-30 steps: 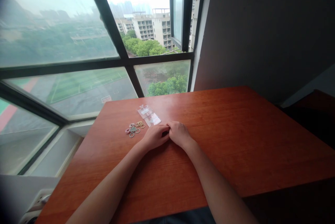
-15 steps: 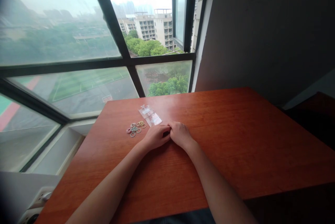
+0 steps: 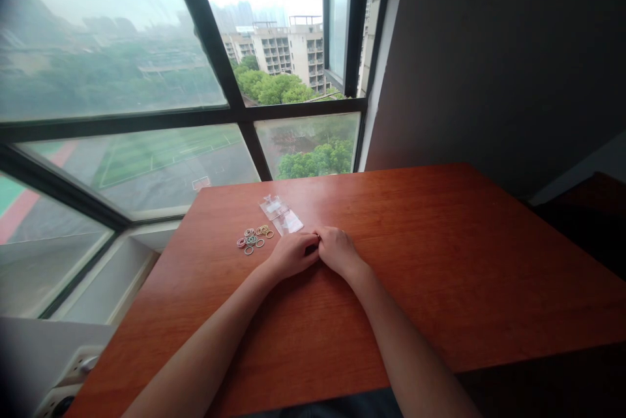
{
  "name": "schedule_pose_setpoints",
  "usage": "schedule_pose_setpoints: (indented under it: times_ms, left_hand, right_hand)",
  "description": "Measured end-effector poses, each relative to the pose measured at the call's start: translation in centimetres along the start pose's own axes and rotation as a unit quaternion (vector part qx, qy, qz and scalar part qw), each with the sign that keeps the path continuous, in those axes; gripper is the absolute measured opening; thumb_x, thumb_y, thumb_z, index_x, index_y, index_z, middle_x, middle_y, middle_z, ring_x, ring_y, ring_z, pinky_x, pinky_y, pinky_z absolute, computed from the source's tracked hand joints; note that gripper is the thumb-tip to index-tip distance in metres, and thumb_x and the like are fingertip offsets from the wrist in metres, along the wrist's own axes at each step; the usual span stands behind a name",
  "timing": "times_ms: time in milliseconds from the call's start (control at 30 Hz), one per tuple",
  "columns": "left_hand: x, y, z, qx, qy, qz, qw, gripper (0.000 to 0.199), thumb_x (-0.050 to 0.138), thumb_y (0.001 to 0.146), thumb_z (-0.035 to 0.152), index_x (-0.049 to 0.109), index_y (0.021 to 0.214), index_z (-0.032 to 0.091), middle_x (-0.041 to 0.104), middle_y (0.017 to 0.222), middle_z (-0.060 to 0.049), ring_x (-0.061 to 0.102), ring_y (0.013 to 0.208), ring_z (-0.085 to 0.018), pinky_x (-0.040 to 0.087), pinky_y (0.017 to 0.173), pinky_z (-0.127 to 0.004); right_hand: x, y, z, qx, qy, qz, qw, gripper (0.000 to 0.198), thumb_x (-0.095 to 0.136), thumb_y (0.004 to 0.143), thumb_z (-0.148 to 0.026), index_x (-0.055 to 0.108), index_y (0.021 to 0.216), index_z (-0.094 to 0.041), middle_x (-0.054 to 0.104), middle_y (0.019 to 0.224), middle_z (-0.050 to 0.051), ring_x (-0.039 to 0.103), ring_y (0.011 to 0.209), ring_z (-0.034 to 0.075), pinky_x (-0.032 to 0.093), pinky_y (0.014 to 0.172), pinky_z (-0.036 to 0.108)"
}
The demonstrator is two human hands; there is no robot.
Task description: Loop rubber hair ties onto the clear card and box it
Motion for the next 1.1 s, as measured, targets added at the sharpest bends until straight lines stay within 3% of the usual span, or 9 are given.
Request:
schedule_pose_setpoints:
  times_ms: [1100]
  left_hand:
    - [-0.09,-0.05,0.15,-0.006,0.011,-0.004,1.000,0.017,0.051,0.086,0.031,0.061,0.079,0.019,0.070,0.084,-0.004,0.063,0.072,-0.017,0.039,0.061,-0.024]
  right_hand:
    - [0.17,-0.03,0.18,-0.004,0.013,0.014,1.000,0.028,0.043,0.084,-0.014,0.068,0.092,-0.023,0.073,0.094,0.005,0.064,0.090,0.018,0.041,0.077,0.023]
Point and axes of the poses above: each hand's wrist, its own y-axis towards the middle knuckle, its own x-axis out of the palm, z = x × y, the point moved 3 cm from there along y, towards the middle knuckle
